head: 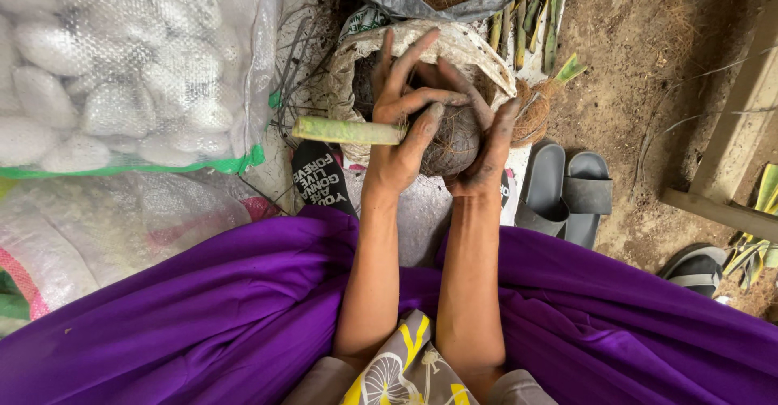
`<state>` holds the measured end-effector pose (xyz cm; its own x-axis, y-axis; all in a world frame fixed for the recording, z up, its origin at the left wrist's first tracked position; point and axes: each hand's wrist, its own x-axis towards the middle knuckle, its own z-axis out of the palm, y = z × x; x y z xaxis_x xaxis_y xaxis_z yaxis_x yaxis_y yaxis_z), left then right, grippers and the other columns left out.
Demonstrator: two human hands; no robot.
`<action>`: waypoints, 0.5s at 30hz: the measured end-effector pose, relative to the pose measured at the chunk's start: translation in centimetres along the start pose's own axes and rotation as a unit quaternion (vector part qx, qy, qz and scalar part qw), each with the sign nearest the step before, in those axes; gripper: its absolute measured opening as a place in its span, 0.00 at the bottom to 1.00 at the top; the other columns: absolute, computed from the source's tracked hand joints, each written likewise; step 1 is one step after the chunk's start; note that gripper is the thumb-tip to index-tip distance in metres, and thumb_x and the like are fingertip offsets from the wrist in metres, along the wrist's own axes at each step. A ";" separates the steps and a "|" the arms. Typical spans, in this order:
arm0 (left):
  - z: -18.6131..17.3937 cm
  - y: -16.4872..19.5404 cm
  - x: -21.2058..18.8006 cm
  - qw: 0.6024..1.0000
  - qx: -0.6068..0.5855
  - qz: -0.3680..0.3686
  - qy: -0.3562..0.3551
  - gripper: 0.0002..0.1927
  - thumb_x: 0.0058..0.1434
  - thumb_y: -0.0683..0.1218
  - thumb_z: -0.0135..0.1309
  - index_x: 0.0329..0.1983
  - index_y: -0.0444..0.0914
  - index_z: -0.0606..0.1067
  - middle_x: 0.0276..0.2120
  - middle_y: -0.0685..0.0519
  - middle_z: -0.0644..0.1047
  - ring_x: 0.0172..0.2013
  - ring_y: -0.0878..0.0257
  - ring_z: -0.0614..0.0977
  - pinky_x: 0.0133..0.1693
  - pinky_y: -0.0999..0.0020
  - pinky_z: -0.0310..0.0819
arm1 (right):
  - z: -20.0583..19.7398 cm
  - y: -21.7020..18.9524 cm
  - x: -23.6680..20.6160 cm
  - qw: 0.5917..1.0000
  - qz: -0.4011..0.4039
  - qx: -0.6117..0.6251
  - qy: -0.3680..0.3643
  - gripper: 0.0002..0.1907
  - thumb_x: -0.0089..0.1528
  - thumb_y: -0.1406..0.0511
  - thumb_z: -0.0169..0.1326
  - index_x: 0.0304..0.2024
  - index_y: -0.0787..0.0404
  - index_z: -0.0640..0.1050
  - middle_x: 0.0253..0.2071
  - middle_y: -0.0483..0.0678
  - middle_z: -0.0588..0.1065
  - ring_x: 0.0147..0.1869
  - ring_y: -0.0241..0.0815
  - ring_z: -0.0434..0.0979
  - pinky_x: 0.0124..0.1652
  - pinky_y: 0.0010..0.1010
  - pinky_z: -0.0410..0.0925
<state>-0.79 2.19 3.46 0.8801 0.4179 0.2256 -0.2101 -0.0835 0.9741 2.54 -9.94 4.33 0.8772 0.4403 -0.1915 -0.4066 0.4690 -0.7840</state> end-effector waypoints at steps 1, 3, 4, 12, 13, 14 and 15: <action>-0.1 -0.1 -0.1 1.000 0.013 0.003 0.005 0.25 0.71 0.66 0.47 0.40 0.48 0.86 0.74 0.60 0.63 0.81 0.51 0.42 0.80 0.37 0.28 | -0.1 0.2 -0.1 1.000 -0.011 -0.014 -0.004 0.47 0.66 0.37 0.46 0.66 0.72 0.68 0.63 0.65 0.70 0.64 0.55 0.74 0.62 0.43 0.72; -0.2 -0.4 -0.2 0.999 0.041 0.012 0.016 0.24 0.71 0.67 0.46 0.44 0.49 0.85 0.77 0.59 0.56 0.81 0.51 0.40 0.79 0.36 0.24 | -0.4 0.4 0.0 0.999 -0.024 -0.040 -0.002 0.37 0.67 0.45 0.54 0.58 0.74 0.72 0.51 0.61 0.73 0.52 0.50 0.76 0.51 0.38 0.74; -0.2 -0.5 -0.3 0.999 0.047 0.004 0.020 0.25 0.71 0.68 0.45 0.51 0.48 0.83 0.77 0.58 0.56 0.81 0.50 0.39 0.78 0.36 0.24 | -0.5 0.4 0.0 0.998 -0.026 -0.051 0.006 0.33 0.67 0.49 0.57 0.54 0.75 0.74 0.47 0.59 0.75 0.48 0.48 0.76 0.48 0.36 0.74; 1.2 -1.9 -0.3 0.889 -0.353 -0.279 0.088 0.23 0.68 0.55 0.57 0.61 0.38 0.76 0.62 0.40 0.74 0.66 0.46 0.72 0.67 0.44 0.65 | 1.7 -1.0 0.4 0.879 -0.236 -0.412 0.032 0.30 0.69 0.45 0.51 0.50 0.66 0.83 0.51 0.59 0.81 0.63 0.53 0.80 0.69 0.44 0.67; 1.0 -2.1 -0.5 0.868 -0.393 -0.287 0.097 0.22 0.68 0.53 0.57 0.59 0.36 0.76 0.59 0.42 0.76 0.61 0.48 0.76 0.63 0.47 0.70 | 2.3 -0.9 0.4 0.879 -0.240 -0.411 0.029 0.35 0.68 0.40 0.43 0.50 0.63 0.82 0.55 0.58 0.78 0.68 0.54 0.72 0.72 0.45 0.61; 1.0 -2.2 -0.7 0.845 -0.434 -0.294 0.106 0.20 0.67 0.51 0.57 0.57 0.34 0.77 0.55 0.43 0.78 0.56 0.51 0.80 0.58 0.50 0.75 | 2.7 -0.8 0.5 0.878 -0.244 -0.411 0.027 0.41 0.68 0.36 0.35 0.50 0.60 0.82 0.59 0.58 0.75 0.73 0.55 0.65 0.74 0.47 0.55; 1.0 -2.3 -0.8 0.819 -0.476 -0.300 0.110 0.19 0.66 0.48 0.57 0.56 0.33 0.77 0.52 0.45 0.81 0.51 0.53 0.84 0.54 0.53 0.80 | 2.9 -0.9 0.7 0.875 -0.250 -0.413 0.027 0.46 0.67 0.31 0.27 0.51 0.58 0.81 0.64 0.58 0.73 0.78 0.56 0.58 0.77 0.49 0.48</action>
<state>-0.57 1.11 1.01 0.8700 0.2873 -0.4008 -0.0965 0.8962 0.4331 2.75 -7.81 6.60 0.9126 0.2902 0.2879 0.3359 -0.1310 -0.9327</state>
